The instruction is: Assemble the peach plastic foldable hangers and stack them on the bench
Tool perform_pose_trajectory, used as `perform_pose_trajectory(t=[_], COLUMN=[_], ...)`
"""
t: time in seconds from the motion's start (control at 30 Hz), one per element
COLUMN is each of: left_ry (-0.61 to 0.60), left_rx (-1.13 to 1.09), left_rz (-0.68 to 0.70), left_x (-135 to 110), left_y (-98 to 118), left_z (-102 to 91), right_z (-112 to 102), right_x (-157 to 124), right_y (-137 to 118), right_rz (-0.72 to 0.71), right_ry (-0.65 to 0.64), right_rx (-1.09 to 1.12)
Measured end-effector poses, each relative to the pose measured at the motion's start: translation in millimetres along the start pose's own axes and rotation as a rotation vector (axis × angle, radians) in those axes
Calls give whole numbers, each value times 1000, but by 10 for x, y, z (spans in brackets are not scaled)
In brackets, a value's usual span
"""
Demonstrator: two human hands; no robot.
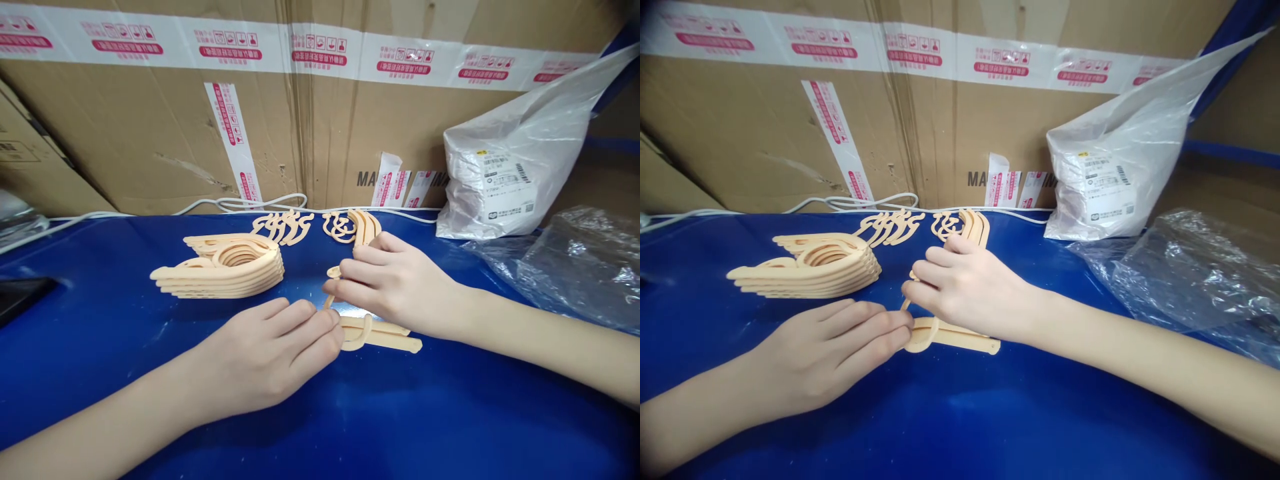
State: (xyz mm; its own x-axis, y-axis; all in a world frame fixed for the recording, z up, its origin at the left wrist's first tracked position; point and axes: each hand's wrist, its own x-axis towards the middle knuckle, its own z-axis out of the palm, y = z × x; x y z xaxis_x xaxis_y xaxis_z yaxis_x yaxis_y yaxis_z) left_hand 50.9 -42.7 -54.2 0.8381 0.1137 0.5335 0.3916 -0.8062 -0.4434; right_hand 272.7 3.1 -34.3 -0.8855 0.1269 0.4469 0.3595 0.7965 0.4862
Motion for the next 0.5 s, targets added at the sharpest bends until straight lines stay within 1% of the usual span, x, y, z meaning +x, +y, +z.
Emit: perform_pose_trajectory(t=[0.07,0.13,0.2,0.27,0.37,0.43,0.5], left_ry=[-6,-15,-25,-34,-51,-71,-92], left_rx=[-40,-87,-120,-128,-146,-195,-269], left_rz=[-29,-61,-93,-126,-169,-189,-221], left_x=[-13,-36,-57,-70,-75,-79,-88], left_y=[-25,-42,-42,-32,-20,-24,-33], left_z=[24,53,75,85,74,60,51], right_z=[5,-7,-31,-57,-78,-76,-69], right_x=[-24,-65,-116,-168,-236,-264,-272], right_y=[6,9,4,-6,-21,-32,-54], right_rz=[34,129,286,475,743,895,1026], right_ry=[-11,-39,-103,-178,-244,-241,-208], right_rx=[24,85,164,267,526,747,978])
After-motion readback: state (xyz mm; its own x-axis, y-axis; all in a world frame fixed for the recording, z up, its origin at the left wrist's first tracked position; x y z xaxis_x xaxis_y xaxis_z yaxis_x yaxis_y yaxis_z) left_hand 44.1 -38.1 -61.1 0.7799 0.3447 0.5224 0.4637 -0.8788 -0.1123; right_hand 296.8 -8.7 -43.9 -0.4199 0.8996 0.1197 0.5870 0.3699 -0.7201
